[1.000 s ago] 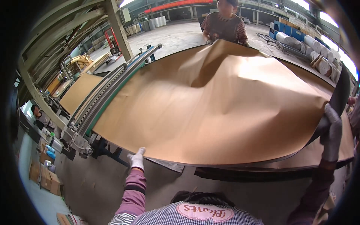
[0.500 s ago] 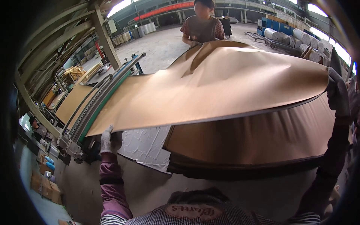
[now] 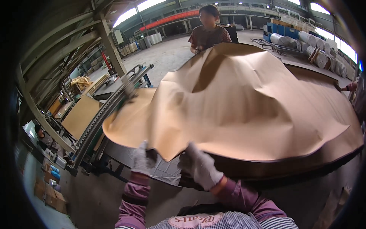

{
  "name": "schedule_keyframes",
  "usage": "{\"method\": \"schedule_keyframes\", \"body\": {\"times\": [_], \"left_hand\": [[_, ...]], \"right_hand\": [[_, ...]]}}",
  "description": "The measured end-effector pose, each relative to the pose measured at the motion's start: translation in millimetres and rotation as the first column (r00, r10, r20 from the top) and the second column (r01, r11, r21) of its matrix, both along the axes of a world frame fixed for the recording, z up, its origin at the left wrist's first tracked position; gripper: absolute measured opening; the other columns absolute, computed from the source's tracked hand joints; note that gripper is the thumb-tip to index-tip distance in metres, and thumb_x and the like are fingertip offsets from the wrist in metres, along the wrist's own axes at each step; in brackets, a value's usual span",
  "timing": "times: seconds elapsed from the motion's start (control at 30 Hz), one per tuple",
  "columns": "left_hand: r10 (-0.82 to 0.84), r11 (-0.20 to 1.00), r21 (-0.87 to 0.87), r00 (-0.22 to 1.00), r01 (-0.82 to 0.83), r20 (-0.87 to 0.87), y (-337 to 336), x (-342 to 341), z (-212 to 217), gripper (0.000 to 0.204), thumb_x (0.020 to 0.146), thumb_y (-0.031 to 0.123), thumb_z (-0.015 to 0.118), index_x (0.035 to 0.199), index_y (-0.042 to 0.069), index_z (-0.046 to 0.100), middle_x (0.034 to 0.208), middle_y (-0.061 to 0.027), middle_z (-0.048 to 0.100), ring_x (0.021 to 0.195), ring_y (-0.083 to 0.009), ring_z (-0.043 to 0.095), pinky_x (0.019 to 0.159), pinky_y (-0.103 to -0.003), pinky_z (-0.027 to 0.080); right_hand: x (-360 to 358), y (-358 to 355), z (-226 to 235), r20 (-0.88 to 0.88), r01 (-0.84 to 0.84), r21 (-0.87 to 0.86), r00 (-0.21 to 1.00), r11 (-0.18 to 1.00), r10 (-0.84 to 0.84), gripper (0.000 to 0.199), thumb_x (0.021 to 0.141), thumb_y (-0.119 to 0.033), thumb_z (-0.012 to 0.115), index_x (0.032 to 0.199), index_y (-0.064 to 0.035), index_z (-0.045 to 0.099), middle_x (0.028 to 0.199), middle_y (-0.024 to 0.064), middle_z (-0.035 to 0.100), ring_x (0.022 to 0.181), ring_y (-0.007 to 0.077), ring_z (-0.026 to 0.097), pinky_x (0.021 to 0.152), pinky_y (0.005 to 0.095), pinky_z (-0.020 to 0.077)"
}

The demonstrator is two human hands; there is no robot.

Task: Workers are moving and stacking large brown veneer or paper sheets onto a stack at an industrial facility.

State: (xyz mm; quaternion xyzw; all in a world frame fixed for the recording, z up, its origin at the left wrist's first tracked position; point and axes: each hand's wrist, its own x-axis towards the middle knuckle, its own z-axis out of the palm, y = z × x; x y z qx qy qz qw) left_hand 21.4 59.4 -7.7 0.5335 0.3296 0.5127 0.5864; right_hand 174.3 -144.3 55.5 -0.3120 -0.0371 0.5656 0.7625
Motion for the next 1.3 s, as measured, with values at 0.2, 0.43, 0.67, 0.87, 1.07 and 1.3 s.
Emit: {"method": "schedule_keyframes", "body": {"times": [0.2,0.43,0.67,0.87,1.07,1.3], "left_hand": [[-0.164,0.709,-0.459,0.758,0.535,0.631,-54.0,54.6,65.7,0.032,0.097,0.013,0.049,0.123,-0.005,0.046,0.118,-0.0213,0.058,0.102,-0.0359,0.063,0.076,-0.049,0.062],[-0.547,0.651,-0.181,0.621,0.737,0.562,-101.5,106.9,136.4,0.035,0.098,0.014,0.048,0.129,-0.003,0.046,0.117,-0.0185,0.061,0.099,-0.031,0.066,0.08,-0.042,0.06],[-0.701,0.521,-0.123,0.506,0.845,0.503,-104.0,147.5,151.5,0.042,0.096,0.033,0.054,0.125,0.001,0.052,0.106,-0.013,0.065,0.103,-0.0268,0.064,0.081,-0.041,0.057],[-0.009,0.683,-0.675,0.927,0.279,0.374,8.1,-15.1,-30.2,0.068,0.092,0.049,0.052,0.136,-0.002,0.04,0.123,-0.0239,0.054,0.101,-0.0409,0.058,0.091,-0.056,0.048],[-0.032,0.567,-0.795,0.97,0.215,0.24,-66.4,-3.3,-94.6,0.031,0.089,0.024,0.065,0.111,0.003,0.055,0.091,-0.0162,0.063,0.075,-0.0277,0.061,0.071,-0.045,0.056],[-0.231,0.826,-0.503,0.967,0.255,0.111,-44.2,52.0,-2.3,0.003,0.088,0.004,0.061,0.087,0.002,0.063,0.077,-0.0049,0.065,0.066,-0.0167,0.064,0.063,-0.029,0.055]], "right_hand": [[96.0,10.0,-37.8,0.169,0.154,-0.146,0.977,0.977,-0.129,0.031,0.097,-0.04,0.052,0.094,-0.0107,0.063,0.079,0.0022,0.064,0.061,0.0144,0.058,0.057,0.0261,0.0547],[99.8,-47.1,-28.1,-0.709,-0.323,0.259,0.576,0.91,0.406,0.037,0.089,-0.042,0.057,0.115,-0.0169,0.059,0.094,0.0029,0.062,0.091,0.0279,0.059,0.081,0.0514,0.0487],[303.3,-73.1,101.9,0.298,0.337,0.796,-0.941,0.503,0.158,0.033,0.074,-0.003,0.061,0.106,-0.0081,0.062,0.094,0.0112,0.067,0.082,0.0306,0.065,0.074,0.0401,0.0528],[419.6,-282.4,142.6,0.505,0.411,0.707,-0.863,0.575,-0.003,0.035,0.093,-0.012,0.049,0.125,0.0003,0.054,0.119,0.0206,0.06,0.112,0.0329,0.058,0.098,0.0371,0.0444],[534.0,-561.1,-75.3,0.969,0.983,0.162,-0.176,0.089,0.175,0.048,0.101,-0.031,0.034,0.137,-0.0015,0.045,0.135,0.0152,0.051,0.125,0.0266,0.047,0.106,0.0318,0.0368],[345.8,-497.2,-25.5,0.629,0.794,0.088,0.424,-0.601,0.652,0.057,0.079,-0.028,0.056,0.128,0.0008,0.05,0.131,0.0279,0.05,0.123,0.0372,0.049,0.097,0.0434,0.0453]]}}
